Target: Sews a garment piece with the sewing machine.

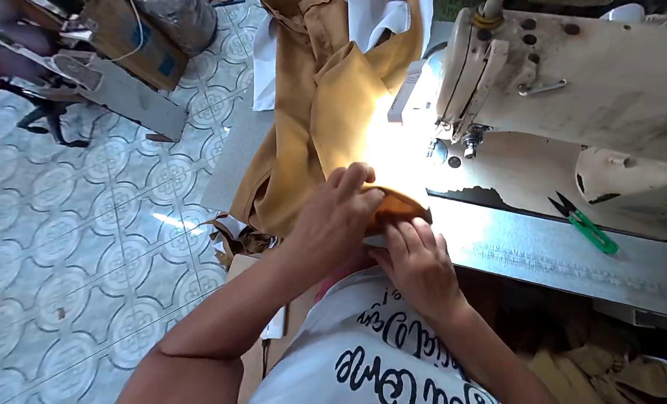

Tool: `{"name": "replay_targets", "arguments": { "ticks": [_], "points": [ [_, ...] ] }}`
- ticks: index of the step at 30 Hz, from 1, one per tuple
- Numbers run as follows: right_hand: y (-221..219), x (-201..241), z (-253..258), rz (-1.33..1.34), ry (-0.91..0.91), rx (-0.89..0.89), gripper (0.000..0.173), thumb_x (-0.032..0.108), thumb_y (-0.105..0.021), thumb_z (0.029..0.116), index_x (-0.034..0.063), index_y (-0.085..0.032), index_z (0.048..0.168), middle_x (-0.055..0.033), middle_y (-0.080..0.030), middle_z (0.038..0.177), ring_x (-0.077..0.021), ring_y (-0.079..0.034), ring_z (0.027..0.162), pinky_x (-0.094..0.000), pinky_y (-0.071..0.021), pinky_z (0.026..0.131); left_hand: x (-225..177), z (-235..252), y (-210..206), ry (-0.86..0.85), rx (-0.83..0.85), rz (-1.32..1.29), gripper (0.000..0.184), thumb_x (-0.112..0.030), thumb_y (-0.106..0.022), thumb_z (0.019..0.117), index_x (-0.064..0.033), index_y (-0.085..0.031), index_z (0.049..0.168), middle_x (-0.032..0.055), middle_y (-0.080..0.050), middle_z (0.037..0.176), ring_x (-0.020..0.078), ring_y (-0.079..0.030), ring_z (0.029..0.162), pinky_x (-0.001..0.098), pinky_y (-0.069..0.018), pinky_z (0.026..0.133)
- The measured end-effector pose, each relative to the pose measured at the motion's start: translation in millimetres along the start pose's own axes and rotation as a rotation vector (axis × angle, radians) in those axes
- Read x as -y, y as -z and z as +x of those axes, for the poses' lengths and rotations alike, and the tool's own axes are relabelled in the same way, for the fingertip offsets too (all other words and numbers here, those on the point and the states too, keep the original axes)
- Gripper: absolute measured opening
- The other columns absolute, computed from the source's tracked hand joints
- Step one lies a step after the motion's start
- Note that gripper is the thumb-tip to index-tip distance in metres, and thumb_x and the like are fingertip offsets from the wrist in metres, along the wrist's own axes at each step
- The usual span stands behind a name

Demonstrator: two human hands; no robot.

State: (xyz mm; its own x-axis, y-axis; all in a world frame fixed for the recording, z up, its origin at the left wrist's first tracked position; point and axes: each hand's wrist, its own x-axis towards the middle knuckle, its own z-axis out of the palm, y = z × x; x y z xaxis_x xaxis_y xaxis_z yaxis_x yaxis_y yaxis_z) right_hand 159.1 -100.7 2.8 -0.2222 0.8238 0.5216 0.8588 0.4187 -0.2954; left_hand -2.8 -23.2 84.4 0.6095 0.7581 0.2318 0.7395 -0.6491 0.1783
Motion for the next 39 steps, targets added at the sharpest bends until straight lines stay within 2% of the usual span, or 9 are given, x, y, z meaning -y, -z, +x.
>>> {"name": "replay_targets", "arguments": {
  "ticks": [2,5,11,14,20,23,27,31,39],
  "points": [
    [-5,-10,-1,-0.073,-0.004,0.061,0.025,0.032,-0.062,0.1002,0.0116,-0.075,0.102,-0.0073,-0.074,0.094,-0.0301,-0.071,0.099,-0.0494,-0.0538,0.085,12,7,14,0.012,-0.003,0.074,0.02,0.004,-0.058,0.0892,-0.0036,-0.074,0.098,0.0234,-0.063,0.121,0.042,-0.065,0.099,0.0534,-0.0553,0.072],
    [10,-18,-6,-0.008,0.086,-0.002,0.025,0.035,-0.06,0.1036,0.0159,-0.071,0.092,-0.0051,-0.073,0.106,-0.0249,-0.067,0.106,-0.047,-0.0486,0.097,41,12,33,-0.067,0.068,0.168,0.023,-0.015,-0.052,0.0923,-0.0051,-0.073,0.094,0.0212,-0.062,0.121,0.0413,-0.064,0.103,0.0556,-0.0516,0.071],
    [26,-49,-10,0.354,-0.044,-0.187,0.035,0.041,-0.06,0.1031,0.0133,-0.059,0.082,-0.0089,-0.064,0.115,-0.0218,-0.058,0.117,-0.0371,-0.0466,0.102,87,23,40,-0.417,0.02,-0.09,0.063,-0.067,-0.05,0.0961,-0.0098,-0.066,0.076,0.0159,-0.069,0.118,0.0373,-0.059,0.122,0.0593,-0.0439,0.102],
    [24,-55,-12,0.521,-0.155,-0.206,0.037,0.039,-0.061,0.1025,0.0107,-0.06,0.079,-0.0066,-0.066,0.104,-0.0123,-0.061,0.101,-0.0264,-0.0502,0.09,90,26,12,-0.42,-0.016,-0.515,0.056,-0.057,-0.067,0.0922,-0.0054,-0.063,0.071,0.015,-0.071,0.116,0.0268,-0.062,0.124,0.0423,-0.0514,0.106],
    [18,-57,-16,0.635,-0.302,-0.213,0.028,0.025,-0.065,0.0971,0.0067,-0.064,0.076,-0.0066,-0.068,0.094,-0.0083,-0.063,0.095,-0.0206,-0.0514,0.083,73,22,-25,-0.174,-0.012,-0.88,0.031,-0.033,-0.083,0.0824,-0.0053,-0.068,0.082,-0.0003,-0.071,0.096,-0.0013,-0.066,0.087,0.0143,-0.055,0.073],
    [15,-56,-16,0.649,-0.35,-0.207,0.027,0.022,-0.065,0.0963,0.0054,-0.066,0.075,-0.0063,-0.069,0.092,-0.0076,-0.063,0.093,-0.0198,-0.0517,0.083,62,19,-26,-0.064,-0.027,-0.918,0.018,-0.015,-0.082,0.0833,-0.0044,-0.067,0.087,-0.0013,-0.072,0.086,-0.0014,-0.065,0.072,0.0143,-0.0544,0.064],
    [18,-52,-17,0.683,-0.448,-0.126,0.026,0.024,-0.064,0.0978,0.0038,-0.068,0.081,-0.0068,-0.07,0.096,-0.0078,-0.066,0.097,-0.0225,-0.0553,0.086,52,18,-20,-0.05,0.008,-0.891,0.028,-0.017,-0.08,0.0854,-0.0096,-0.056,0.097,-0.003,-0.07,0.09,0.0003,-0.066,0.078,0.0166,-0.0554,0.068],
    [45,-40,-1,0.593,-0.38,-0.085,0.054,0.05,-0.073,0.0924,0.0041,-0.065,0.121,-0.0128,-0.065,0.127,-0.0181,-0.061,0.12,-0.0361,-0.0525,0.099,31,20,-7,-0.15,0.052,-0.793,0.032,-0.022,-0.08,0.0867,-0.0101,-0.057,0.107,-0.0045,-0.07,0.09,-0.0015,-0.064,0.074,0.0157,-0.0557,0.064],
    [80,-23,20,0.736,-0.34,-0.038,0.03,0.029,-0.077,0.0922,0.0036,-0.074,0.108,0.0019,-0.075,0.091,-0.0019,-0.071,0.086,-0.0189,-0.0603,0.08,-1,30,7,-0.349,0.084,-0.825,0.025,-0.02,-0.077,0.0901,-0.008,-0.062,0.106,-0.0056,-0.068,0.084,-0.0034,-0.063,0.075,0.0144,-0.0554,0.067]
  ]
}}
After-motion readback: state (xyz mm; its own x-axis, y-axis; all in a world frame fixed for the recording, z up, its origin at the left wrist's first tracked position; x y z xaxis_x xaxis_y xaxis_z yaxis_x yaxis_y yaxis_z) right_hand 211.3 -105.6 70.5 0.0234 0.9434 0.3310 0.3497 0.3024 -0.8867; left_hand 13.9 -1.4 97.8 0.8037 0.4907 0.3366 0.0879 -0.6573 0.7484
